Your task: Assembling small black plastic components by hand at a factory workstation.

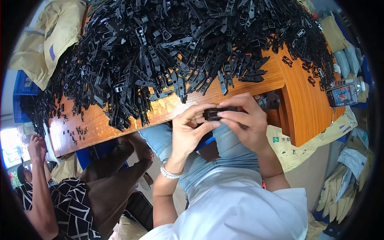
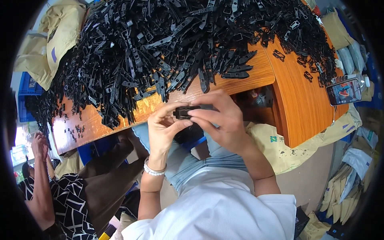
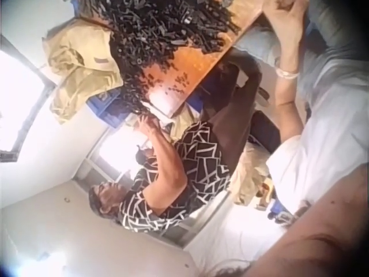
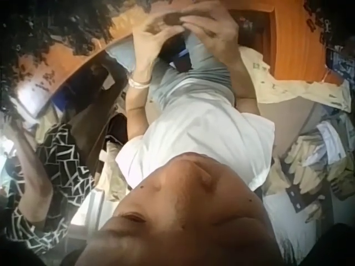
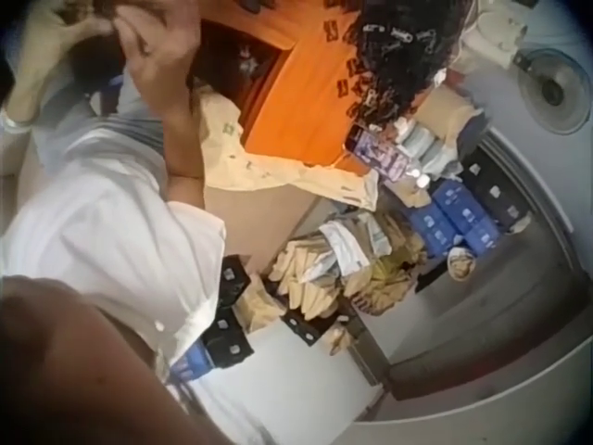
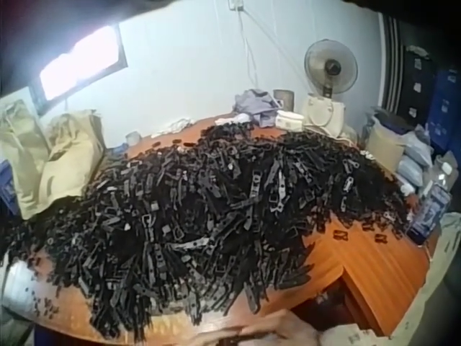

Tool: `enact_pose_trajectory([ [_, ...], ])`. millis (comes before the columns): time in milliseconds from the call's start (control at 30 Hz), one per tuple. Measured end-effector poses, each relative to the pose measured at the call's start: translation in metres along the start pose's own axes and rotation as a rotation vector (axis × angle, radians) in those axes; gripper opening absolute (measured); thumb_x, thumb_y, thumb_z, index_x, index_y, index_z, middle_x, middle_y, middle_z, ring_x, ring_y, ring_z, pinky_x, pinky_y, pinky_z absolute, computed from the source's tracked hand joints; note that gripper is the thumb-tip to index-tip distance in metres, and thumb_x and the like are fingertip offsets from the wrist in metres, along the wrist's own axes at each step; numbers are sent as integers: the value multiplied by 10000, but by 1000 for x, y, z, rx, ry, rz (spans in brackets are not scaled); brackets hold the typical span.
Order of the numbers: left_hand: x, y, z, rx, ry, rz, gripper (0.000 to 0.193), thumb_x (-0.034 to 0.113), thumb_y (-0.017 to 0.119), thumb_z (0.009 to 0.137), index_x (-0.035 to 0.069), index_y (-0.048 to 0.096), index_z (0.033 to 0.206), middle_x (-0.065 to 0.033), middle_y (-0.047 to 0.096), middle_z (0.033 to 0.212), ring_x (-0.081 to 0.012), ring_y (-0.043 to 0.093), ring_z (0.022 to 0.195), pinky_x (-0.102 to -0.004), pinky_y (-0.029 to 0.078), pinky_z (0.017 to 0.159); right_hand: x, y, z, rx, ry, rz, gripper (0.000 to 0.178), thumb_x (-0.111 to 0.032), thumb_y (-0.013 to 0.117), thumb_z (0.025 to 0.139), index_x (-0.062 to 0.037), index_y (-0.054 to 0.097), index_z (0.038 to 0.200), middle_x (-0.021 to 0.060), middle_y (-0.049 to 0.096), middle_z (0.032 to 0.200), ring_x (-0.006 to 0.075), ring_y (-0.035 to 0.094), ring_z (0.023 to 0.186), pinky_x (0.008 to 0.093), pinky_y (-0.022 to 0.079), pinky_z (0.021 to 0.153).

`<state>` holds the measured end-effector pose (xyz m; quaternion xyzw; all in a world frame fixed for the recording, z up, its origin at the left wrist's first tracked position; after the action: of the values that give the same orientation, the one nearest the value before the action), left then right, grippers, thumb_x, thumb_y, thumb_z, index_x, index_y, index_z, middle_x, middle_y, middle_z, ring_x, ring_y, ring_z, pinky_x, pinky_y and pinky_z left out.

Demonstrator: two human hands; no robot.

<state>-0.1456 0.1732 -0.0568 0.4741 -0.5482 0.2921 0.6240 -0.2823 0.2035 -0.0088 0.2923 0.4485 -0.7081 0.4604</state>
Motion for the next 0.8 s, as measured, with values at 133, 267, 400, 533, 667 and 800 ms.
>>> enact_pose_trajectory([
  [133,0,-3,-2,11,39,33,354,-115,631,711,-58,562,1054,-96,620,950,-140,608,852,-236,497,755,-6,9,4,-61,-116,-18,138,-43,644,695,-36,675,829,95,594,991,227,538,863,286,428,696],
  [267,-17,-13,-6,39,-120,-40,313,-52,652,726,-51,578,1031,-96,625,922,-137,621,776,-222,492,700,-10,15,5,-140,-129,38,162,-120,647,729,-23,662,858,120,597,1002,241,540,857,292,422,681],
  [400,4,-34,8,220,90,337,199,26,609,783,-33,589,972,-84,593,809,-146,576,608,-270,447,565,10,5,-13,24,-60,172,215,-157,653,752,21,631,870,145,617,936,192,548,760,258,418,626],
  [533,32,-51,19,471,332,1165,110,24,573,780,-3,576,886,-124,524,795,-268,566,675,-338,446,560,30,4,-24,119,212,307,180,-121,594,824,41,612,900,97,609,952,77,491,703,177,401,596],
  [667,43,-56,13,502,381,1408,176,24,571,744,6,565,918,-126,514,869,-300,557,682,-379,445,560,39,6,-26,174,342,276,181,-98,561,838,44,604,941,93,574,1039,60,480,693,168,399,601],
  [800,46,-78,1,515,201,1456,179,59,590,761,22,543,930,-132,506,869,-307,557,688,-364,437,568,41,7,-29,191,366,314,185,-97,559,837,50,604,942,95,583,1018,66,498,697,171,404,599],
])
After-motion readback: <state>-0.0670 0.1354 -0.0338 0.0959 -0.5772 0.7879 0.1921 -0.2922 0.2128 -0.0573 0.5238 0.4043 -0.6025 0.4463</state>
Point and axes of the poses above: each hand's wrist, its own z-axis towards the middle knuckle, its own y-axis out of the palm, x = y × z, the point moved 8 cm from there along z, towards the middle knuckle
